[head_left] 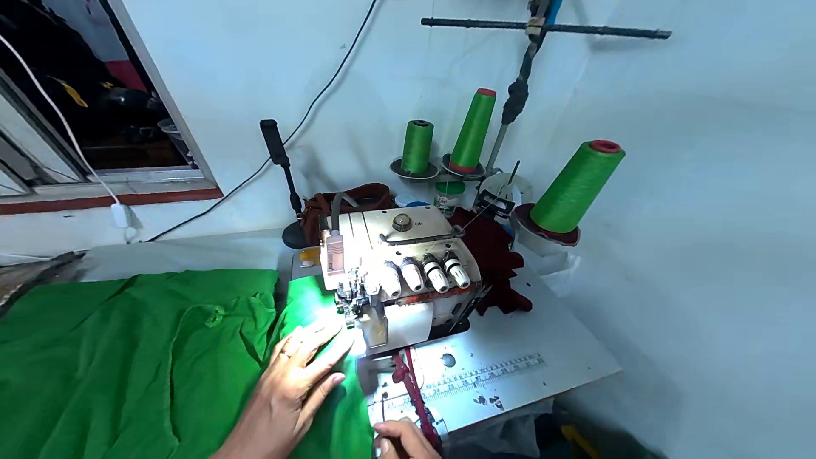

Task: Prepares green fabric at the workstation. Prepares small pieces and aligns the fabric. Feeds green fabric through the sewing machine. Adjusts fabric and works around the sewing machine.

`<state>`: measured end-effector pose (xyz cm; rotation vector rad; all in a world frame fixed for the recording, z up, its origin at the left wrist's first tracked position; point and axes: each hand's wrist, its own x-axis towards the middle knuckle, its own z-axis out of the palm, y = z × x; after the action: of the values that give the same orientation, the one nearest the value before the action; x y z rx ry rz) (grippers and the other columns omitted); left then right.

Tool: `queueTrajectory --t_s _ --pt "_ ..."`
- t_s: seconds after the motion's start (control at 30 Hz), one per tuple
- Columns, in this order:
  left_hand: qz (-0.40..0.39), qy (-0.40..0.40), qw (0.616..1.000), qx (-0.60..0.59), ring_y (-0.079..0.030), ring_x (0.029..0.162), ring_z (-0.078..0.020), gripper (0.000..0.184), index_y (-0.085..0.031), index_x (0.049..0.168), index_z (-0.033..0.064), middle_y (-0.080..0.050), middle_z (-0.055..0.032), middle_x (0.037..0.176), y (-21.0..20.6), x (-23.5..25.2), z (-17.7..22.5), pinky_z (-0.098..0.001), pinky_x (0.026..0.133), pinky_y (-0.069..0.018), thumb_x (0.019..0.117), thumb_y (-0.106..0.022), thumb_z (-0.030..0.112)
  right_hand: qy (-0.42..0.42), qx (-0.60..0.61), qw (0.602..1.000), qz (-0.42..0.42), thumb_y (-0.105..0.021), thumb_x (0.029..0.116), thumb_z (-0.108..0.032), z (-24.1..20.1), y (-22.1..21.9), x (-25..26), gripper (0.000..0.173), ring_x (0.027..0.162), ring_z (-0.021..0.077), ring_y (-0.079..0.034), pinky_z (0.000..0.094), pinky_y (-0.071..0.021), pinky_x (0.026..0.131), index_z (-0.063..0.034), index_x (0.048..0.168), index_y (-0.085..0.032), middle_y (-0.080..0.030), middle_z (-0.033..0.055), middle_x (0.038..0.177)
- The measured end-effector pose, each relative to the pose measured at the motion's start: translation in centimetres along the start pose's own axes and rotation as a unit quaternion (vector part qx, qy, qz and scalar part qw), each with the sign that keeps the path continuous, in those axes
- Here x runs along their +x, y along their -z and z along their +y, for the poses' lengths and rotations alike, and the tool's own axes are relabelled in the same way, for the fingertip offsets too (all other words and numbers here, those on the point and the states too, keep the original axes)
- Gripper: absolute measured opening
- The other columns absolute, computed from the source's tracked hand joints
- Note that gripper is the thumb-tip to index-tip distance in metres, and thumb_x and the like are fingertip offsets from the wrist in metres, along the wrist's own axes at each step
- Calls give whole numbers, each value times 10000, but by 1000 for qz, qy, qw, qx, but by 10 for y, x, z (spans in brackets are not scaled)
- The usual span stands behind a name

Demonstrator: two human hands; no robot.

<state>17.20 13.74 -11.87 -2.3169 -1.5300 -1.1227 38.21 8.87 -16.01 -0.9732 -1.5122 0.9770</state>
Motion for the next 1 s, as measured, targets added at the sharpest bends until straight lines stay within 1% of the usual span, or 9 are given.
queueTrajectory --t_s 0.2,0.3,0.37,0.43,0.53,0.6,0.7,0.83,1.0 --pt "14 -5 1000 3 -534 1370 -212 414 -703 1322 273 -621 -5 1429 0 1 1 -494 1147 -386 1062 -426 437 64 -250 965 37 -594 886 -72 10 24 31 196 944 287 -649 434 -523 855 -33 961 -770 -697 107 927" --pt "14 -6 1000 15 -538 1364 -210 418 -701 1322 275 -614 4 1436 -1 1 1 -503 1143 -384 1056 -423 440 -5 -329 942 -60 -676 928 -374 4 17 43 311 1072 383 -612 605 -433 919 -84 942 -786 -690 122 986" --pt "13 -2 1000 18 -540 1364 -210 418 -702 1320 276 -613 10 1438 -1 1 2 -507 1146 -386 1053 -422 435 -42 -342 930 -126 -681 929 -392 -1 9 47 320 1128 372 -588 635 -353 991 -86 929 -775 -686 122 1002" --pt "18 2 1000 -2 -543 1361 -205 412 -709 1312 256 -620 8 1430 0 1 3 -488 1146 -390 1051 -429 408 -56 -297 946 -114 -669 932 -258 -1 5 47 223 1057 303 -627 590 -345 995 -58 914 -769 -704 102 945" --pt "55 20 996 -60 -594 1278 -186 365 -735 1237 162 -678 -54 1314 8 -1 17 -380 1096 -461 1052 -478 341 -67 -92 993 -41 -619 949 -85 -6 14 47 130 798 109 -708 335 -572 815 0 978 -714 -730 34 835" --pt "53 38 994 -84 -633 1113 -147 321 -730 1176 119 -696 -77 1159 14 -8 39 -296 979 -501 1064 -487 296 -86 82 992 -45 -543 975 1 -17 26 47 126 679 65 -687 243 -598 678 35 1022 -656 -707 17 770" --pt "-17 87 983 -158 -669 767 -140 247 -747 1020 24 -688 -105 870 7 -26 72 -260 712 -571 1016 -533 148 -65 133 988 -49 -506 1005 4 -32 42 39 173 653 25 -637 196 -556 648 48 1030 -671 -670 -14 729" --pt "-158 167 896 -379 -633 794 -97 315 -719 1128 -36 -669 -106 968 -14 -40 95 -243 731 -543 1060 -469 143 -69 103 990 -65 -483 1018 3 -45 52 22 213 631 -5 -604 175 -536 643 68 1001 -685 -644 -26 697" --pt "-43 309 731 -607 -642 772 -49 307 -724 1153 18 -708 -9 1021 -28 -37 105 -234 717 -566 1074 -465 162 -105 109 982 -114 -489 1040 -38 -45 54 4 201 560 4 -559 192 -503 551 61 1018 -663 -611 -23 662"
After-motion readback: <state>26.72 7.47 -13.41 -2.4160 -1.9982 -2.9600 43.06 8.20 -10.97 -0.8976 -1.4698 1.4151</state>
